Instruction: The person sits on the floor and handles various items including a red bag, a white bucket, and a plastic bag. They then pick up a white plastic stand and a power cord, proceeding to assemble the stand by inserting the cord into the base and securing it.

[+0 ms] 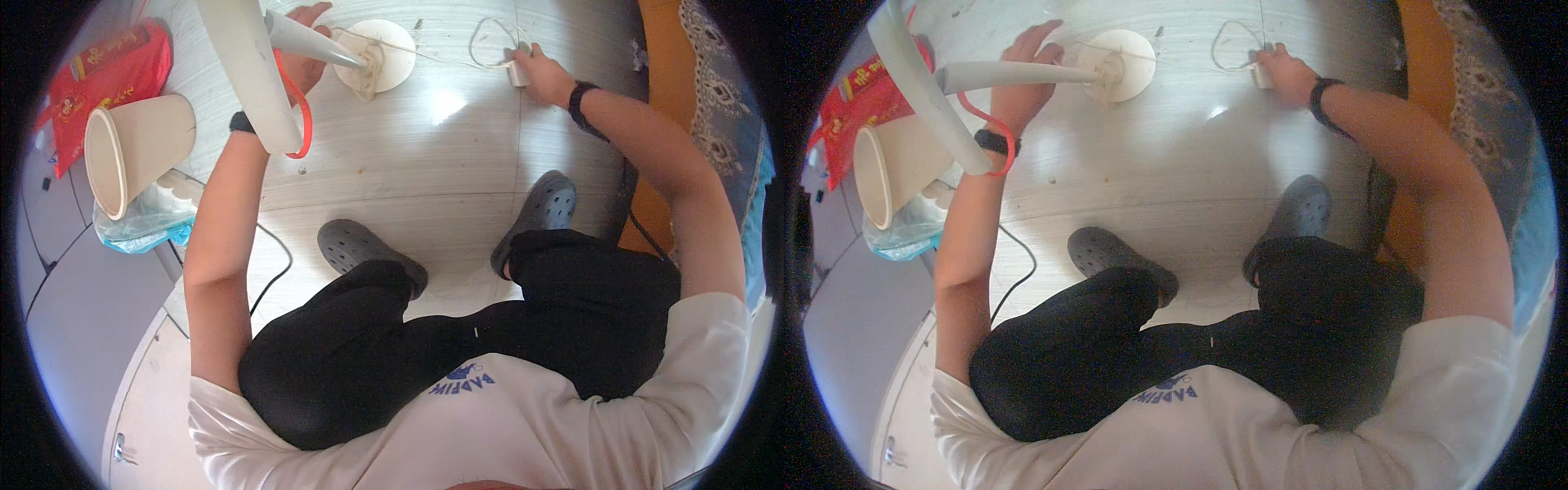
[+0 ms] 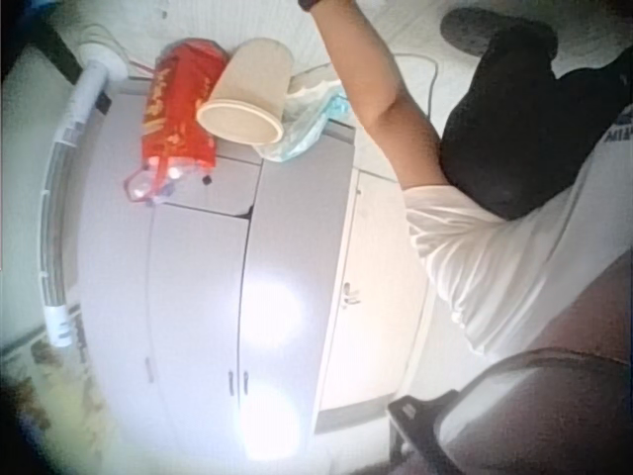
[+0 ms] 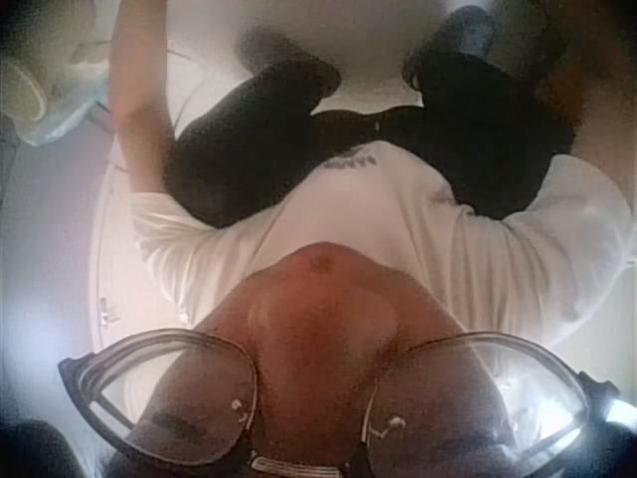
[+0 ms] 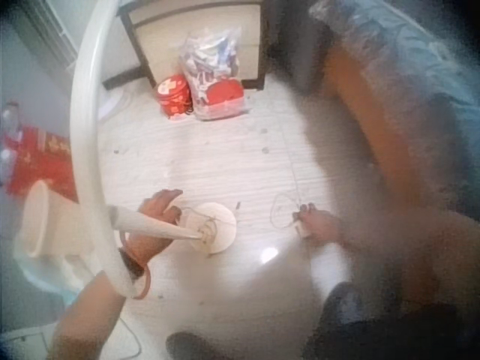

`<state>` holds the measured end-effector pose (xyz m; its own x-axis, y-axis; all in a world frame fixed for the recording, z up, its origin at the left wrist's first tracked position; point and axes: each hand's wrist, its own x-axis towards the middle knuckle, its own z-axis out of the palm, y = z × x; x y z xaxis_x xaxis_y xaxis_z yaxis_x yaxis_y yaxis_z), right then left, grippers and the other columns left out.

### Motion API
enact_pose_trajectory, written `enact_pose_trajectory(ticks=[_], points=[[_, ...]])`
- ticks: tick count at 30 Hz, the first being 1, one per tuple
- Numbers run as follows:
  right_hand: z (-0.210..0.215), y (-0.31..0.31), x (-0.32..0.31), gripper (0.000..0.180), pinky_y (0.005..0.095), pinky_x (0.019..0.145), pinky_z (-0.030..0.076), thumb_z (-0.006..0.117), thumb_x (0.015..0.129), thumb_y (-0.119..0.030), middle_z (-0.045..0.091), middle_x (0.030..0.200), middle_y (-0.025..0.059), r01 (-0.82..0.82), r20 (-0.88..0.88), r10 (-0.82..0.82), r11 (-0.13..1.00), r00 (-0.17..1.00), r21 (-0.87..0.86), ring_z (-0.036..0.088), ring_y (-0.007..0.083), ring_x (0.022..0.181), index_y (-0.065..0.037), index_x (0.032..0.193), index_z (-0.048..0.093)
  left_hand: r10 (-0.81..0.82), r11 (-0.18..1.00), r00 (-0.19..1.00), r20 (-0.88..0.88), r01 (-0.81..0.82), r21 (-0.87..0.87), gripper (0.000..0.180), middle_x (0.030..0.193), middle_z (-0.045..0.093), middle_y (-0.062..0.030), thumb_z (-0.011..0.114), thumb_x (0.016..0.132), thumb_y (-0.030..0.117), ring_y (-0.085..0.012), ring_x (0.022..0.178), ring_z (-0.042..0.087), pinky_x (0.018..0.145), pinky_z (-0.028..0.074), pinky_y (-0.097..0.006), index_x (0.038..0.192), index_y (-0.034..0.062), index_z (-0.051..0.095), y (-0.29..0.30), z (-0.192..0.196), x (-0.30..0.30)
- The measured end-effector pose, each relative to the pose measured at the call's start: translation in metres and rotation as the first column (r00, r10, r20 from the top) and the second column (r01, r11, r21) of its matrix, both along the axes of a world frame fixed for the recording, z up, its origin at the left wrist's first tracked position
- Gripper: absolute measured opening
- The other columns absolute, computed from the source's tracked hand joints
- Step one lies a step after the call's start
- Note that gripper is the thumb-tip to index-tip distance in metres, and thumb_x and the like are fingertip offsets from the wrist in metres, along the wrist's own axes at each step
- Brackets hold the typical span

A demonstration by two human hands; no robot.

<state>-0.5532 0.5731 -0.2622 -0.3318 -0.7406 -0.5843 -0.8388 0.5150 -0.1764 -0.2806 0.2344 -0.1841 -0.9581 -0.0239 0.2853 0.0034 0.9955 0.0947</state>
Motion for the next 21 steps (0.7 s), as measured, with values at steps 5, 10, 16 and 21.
enact_pose_trajectory(ticks=[5,10,16,21], points=[[0.015,-0.094,0.003,0.052,0.0442,0.086,0.055,0.073,0.078,-0.027,0.069,0.102,0.0237,-0.008,-0.069,-0.006,0.979,0.998,-0.204,0.067,0.0374,0.098,-0.003,0.120,0.057,0.052,0.833,0.988,0.149,-0.125,0.539,0.016,0.122,0.062,-0.0075,0.069,0.073,0.011,-0.0318,0.115,0.058,0.094,0.046,-0.047,0.088,0.0084,0.062,-0.035,-0.046,0.055],[0.040,-0.184,0.036,0.049,0.0469,0.080,0.055,0.074,0.077,-0.031,0.067,0.092,0.0296,-0.041,0.034,0.061,0.909,0.998,-0.416,0.066,0.0419,0.091,0.008,0.103,0.059,-0.236,0.970,0.952,0.195,0.219,0.105,0.011,0.087,0.062,-0.0072,0.068,0.075,0.015,-0.0295,0.095,0.062,0.081,0.048,-0.044,0.081,0.0110,0.059,0.028,-0.007,0.065],[0.037,-0.239,0.102,0.058,0.0425,0.087,0.055,0.073,0.079,-0.017,0.070,0.106,0.0184,-0.246,0.091,0.387,0.732,0.918,-0.636,0.067,0.0326,0.101,-0.013,0.134,0.055,-0.400,0.892,0.673,0.622,0.127,0.435,0.031,0.073,0.064,-0.0124,0.063,0.088,0.028,-0.0361,0.067,0.063,0.063,0.049,-0.048,0.110,0.0083,0.055,0.110,0.016,0.059],[0.043,-0.251,0.117,0.071,0.0404,0.089,0.054,0.065,0.078,-0.002,0.071,0.113,0.0126,-0.086,0.553,0.439,0.831,0.708,-0.550,0.068,0.0287,0.099,-0.024,0.143,0.050,-0.638,0.599,0.640,0.429,0.062,0.799,0.059,0.092,0.069,-0.0156,0.059,0.094,0.031,-0.0346,0.079,0.067,0.073,0.051,-0.046,0.142,0.0072,0.035,0.156,0.029,0.047]])
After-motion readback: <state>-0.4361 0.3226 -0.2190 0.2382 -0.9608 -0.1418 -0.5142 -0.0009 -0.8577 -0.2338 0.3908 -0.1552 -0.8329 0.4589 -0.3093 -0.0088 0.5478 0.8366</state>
